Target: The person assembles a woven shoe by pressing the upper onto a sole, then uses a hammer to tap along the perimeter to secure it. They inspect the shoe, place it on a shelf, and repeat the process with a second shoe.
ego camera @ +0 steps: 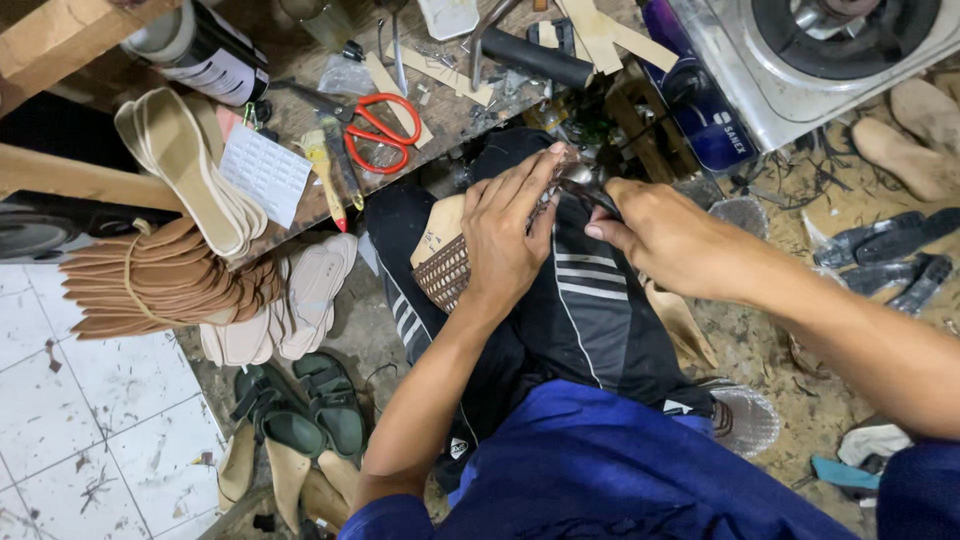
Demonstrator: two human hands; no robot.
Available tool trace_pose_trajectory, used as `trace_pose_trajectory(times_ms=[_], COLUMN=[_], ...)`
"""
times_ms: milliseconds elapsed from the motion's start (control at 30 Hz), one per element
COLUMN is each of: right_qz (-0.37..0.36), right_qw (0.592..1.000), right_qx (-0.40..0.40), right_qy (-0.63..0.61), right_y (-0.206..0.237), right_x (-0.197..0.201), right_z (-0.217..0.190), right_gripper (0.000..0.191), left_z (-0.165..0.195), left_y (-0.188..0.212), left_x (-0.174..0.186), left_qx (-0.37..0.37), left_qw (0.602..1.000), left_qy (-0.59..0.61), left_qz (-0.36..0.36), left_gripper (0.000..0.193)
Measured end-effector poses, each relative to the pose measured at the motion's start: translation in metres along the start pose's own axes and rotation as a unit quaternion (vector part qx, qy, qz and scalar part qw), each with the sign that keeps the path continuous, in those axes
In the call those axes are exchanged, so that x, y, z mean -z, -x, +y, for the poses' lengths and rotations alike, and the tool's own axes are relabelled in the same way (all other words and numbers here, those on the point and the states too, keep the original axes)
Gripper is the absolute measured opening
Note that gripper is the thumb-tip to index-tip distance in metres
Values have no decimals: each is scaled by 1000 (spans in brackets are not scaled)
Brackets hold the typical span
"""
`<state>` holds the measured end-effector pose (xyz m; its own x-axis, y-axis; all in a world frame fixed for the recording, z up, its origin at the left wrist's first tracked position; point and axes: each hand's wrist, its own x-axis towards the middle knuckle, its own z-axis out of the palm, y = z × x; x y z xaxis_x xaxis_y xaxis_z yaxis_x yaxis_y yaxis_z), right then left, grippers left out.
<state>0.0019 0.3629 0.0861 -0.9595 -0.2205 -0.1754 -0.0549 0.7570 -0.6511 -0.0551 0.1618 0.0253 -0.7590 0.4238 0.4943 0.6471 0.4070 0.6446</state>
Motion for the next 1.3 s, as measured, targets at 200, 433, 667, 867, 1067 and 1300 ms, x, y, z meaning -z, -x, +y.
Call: trace_pose_trajectory(times_ms=[200,433,667,867,1067,1300], right_qz=[76,147,62,75,48,135], right_qw=[997,985,992,974,946,964], right_qx=[-25,34,44,88,41,123], right_qy=[9,-86,97,196,317,191], right_y=[-7,-31,-19,-12,-15,-33], right_x=[-28,-48,-26,-46,-43,-63], right_z=[-11,-13,-19,-39,-47,0], right_gripper=[31,26,31,24,25,35], left_z=[-13,-33,-39,-35,-33,-48], left_y=[-2,-3,5,11,9,5], left_x=[16,23,18,16,17,32], left_qx=[7,15,27,21,24,13], left_qw=[997,998,998,999,999,990], left_qy=[76,61,60,40,38,109], left_qz=[-5,-31,-23,-11,-10,-88], left_gripper=[69,62,68,75,78,70])
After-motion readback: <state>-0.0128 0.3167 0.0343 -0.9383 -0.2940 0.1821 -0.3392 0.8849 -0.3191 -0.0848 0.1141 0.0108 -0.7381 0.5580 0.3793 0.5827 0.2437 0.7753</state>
